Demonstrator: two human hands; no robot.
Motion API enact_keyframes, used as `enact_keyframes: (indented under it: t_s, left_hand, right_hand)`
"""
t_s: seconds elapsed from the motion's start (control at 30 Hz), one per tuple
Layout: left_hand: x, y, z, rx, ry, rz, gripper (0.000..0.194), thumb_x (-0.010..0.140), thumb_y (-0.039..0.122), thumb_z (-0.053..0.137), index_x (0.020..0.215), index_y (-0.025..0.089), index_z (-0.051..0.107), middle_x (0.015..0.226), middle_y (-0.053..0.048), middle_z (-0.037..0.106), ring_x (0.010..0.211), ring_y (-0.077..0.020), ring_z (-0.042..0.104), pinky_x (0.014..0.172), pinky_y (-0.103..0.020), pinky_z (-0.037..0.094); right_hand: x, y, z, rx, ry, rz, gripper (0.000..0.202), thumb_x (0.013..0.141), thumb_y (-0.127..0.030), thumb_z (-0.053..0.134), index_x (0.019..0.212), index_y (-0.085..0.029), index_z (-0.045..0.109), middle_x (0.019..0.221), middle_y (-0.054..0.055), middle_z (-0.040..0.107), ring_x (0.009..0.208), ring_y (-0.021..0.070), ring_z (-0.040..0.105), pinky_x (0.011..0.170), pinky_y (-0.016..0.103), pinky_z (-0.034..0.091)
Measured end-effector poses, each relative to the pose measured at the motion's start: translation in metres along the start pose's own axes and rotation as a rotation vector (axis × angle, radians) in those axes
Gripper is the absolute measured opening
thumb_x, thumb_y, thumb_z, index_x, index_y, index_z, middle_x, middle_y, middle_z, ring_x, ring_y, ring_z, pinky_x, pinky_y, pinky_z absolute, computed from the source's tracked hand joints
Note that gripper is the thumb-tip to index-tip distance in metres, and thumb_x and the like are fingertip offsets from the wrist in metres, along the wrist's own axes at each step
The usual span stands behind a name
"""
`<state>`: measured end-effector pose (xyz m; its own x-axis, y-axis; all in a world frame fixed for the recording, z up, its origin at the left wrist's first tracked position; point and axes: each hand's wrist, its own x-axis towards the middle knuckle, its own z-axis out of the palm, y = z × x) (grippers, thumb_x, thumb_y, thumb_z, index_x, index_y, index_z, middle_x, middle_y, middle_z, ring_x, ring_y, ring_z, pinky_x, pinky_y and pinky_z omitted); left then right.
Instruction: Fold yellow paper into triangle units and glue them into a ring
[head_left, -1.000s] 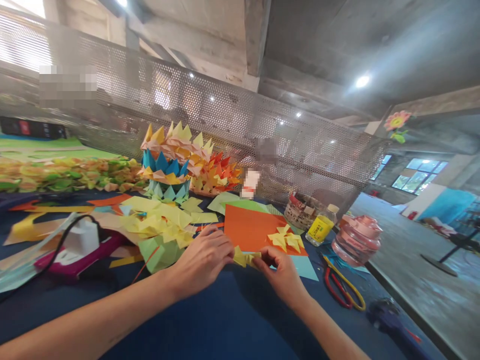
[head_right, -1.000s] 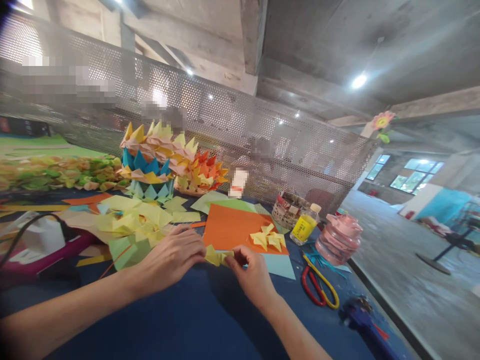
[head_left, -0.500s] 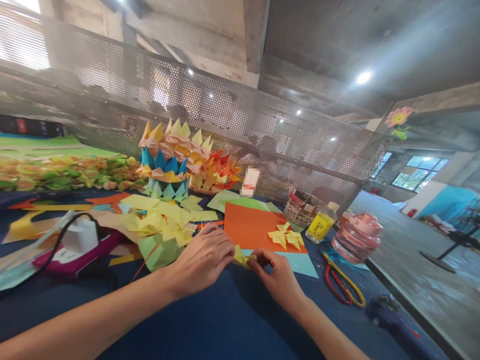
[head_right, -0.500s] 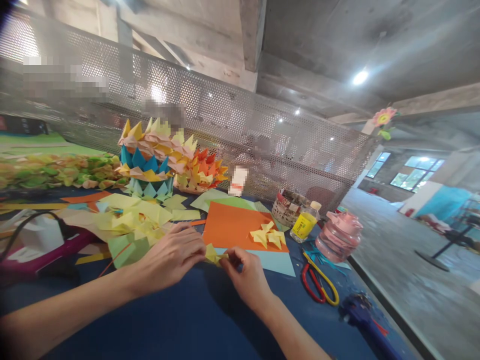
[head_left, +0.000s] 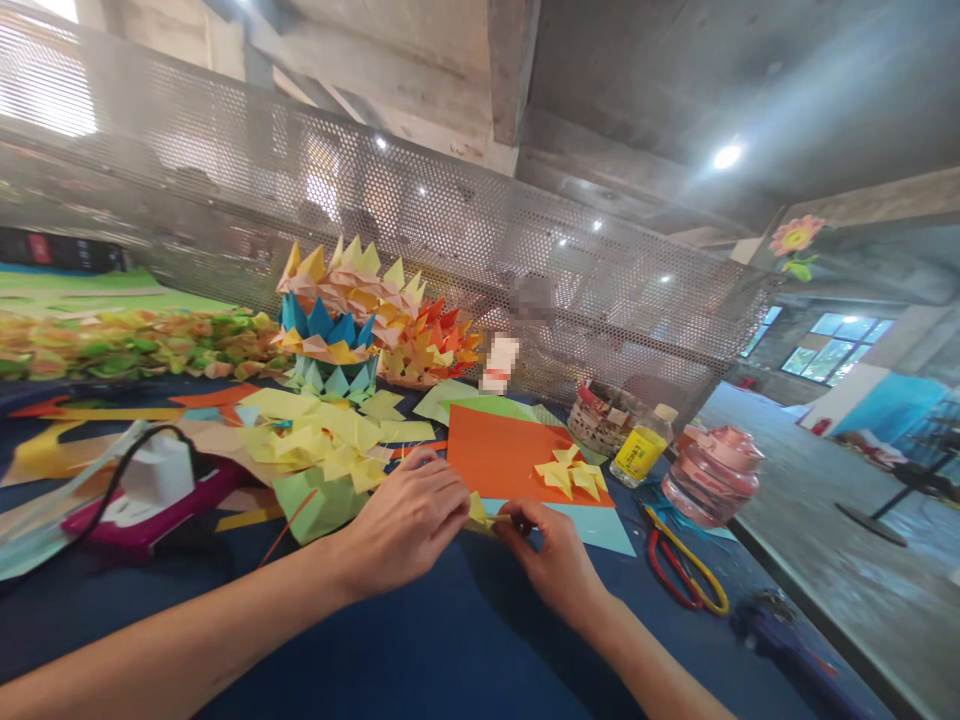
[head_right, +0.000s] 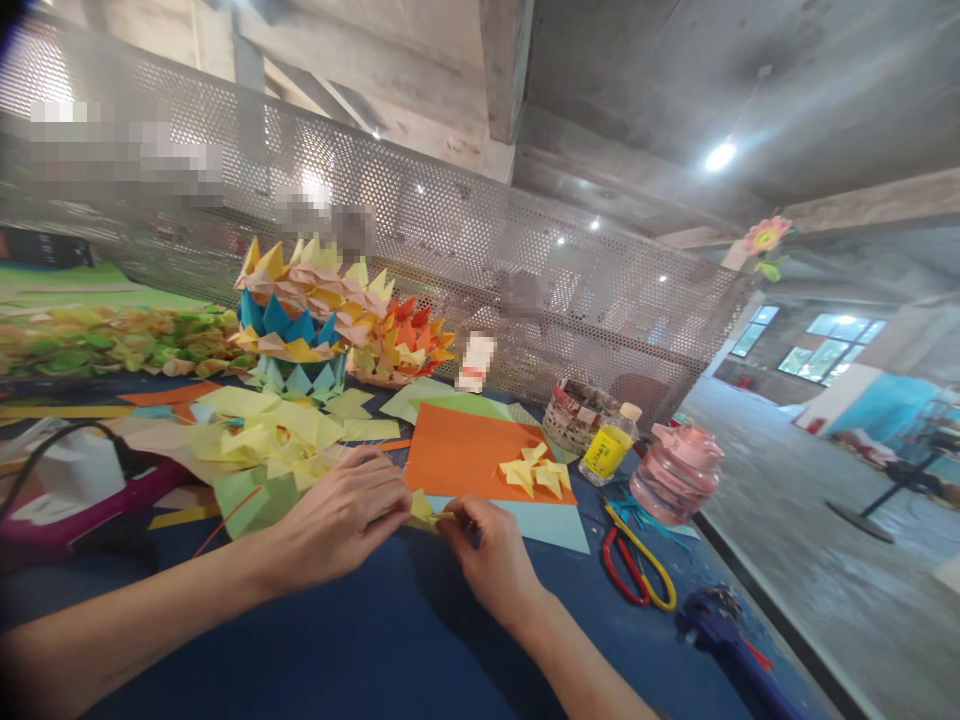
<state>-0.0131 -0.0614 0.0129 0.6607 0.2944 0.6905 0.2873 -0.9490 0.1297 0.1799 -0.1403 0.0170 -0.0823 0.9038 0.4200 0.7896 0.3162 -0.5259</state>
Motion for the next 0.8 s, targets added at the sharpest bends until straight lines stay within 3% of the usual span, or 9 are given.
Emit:
enact_keyframes:
  t_s: [0.8]
  left_hand:
    - [0.0003,0.0047,-0.0018,0.015,0.019,0.048,0.02,0.09,0.016,0.044,0.074,0.017,0.054,0.069,0.0,0.057,0.067,-0.0143,0.05,0.079,-0.034,0.034]
  right_hand:
    - [-0.0007,0.0029,0.0004,-0.09,0.0,-0.001,0.005,0.08,-0.023,0.062,0.083,-0.02,0.066,0.071,0.001,0.066,0.067,0.0152,0.06,0.064,0.026,0.045]
